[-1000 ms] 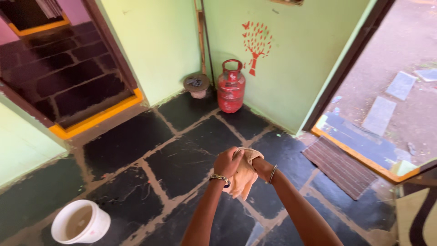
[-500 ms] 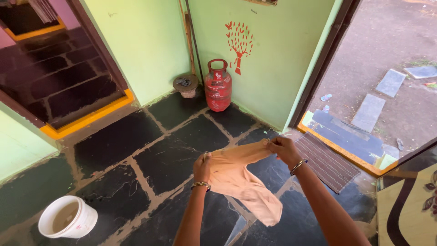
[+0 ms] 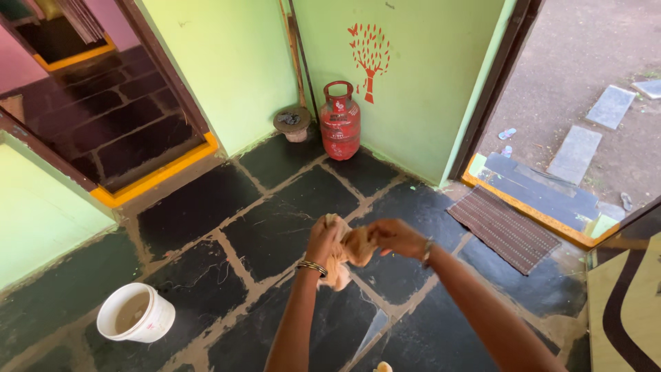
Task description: The person uses a damp cloth to scrub and wipe a dark ledge located near a window with metal bars.
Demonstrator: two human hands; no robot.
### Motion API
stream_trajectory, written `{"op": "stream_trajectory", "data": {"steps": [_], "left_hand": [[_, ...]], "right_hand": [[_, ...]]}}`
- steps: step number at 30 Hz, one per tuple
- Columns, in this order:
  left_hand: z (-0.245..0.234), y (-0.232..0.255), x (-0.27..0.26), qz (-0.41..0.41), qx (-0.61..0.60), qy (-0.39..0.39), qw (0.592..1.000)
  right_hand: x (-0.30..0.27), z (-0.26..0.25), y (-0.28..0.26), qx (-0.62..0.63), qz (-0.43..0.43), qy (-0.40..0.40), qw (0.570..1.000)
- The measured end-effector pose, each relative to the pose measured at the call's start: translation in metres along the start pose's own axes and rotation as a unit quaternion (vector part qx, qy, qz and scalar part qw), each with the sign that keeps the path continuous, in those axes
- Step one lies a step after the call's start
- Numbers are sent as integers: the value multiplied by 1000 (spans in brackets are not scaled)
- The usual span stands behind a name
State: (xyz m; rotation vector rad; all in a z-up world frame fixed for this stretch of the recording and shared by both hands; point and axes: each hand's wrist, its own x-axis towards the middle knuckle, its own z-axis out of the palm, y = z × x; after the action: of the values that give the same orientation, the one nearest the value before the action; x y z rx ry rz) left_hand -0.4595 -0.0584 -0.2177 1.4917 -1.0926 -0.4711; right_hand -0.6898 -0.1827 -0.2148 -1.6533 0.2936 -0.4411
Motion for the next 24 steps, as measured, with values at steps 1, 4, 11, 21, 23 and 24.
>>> {"op": "stream_trajectory", "data": {"steps": [1,4,11,21,23,24], "left_hand": [[3,9,-4,22,-3,-20,1000],[12,45,-23,58,181,-67,980],[-25,114,-81,111,414,-52,902],[-41,98,-106,204,382,87,897],[-53,90,-102,6,114,190,975],[-56,84,-100,8,115,163,980]], "right_hand": [[7,13,6,5,23,-17,1000],[28,66,33,-11,46,43,998],[44,123,27,314,-29,71,946],[71,136,49,337,-84,136,928],[67,134,46,342,-90,139,925],[64,136,43,338,-91,139,926]]}}
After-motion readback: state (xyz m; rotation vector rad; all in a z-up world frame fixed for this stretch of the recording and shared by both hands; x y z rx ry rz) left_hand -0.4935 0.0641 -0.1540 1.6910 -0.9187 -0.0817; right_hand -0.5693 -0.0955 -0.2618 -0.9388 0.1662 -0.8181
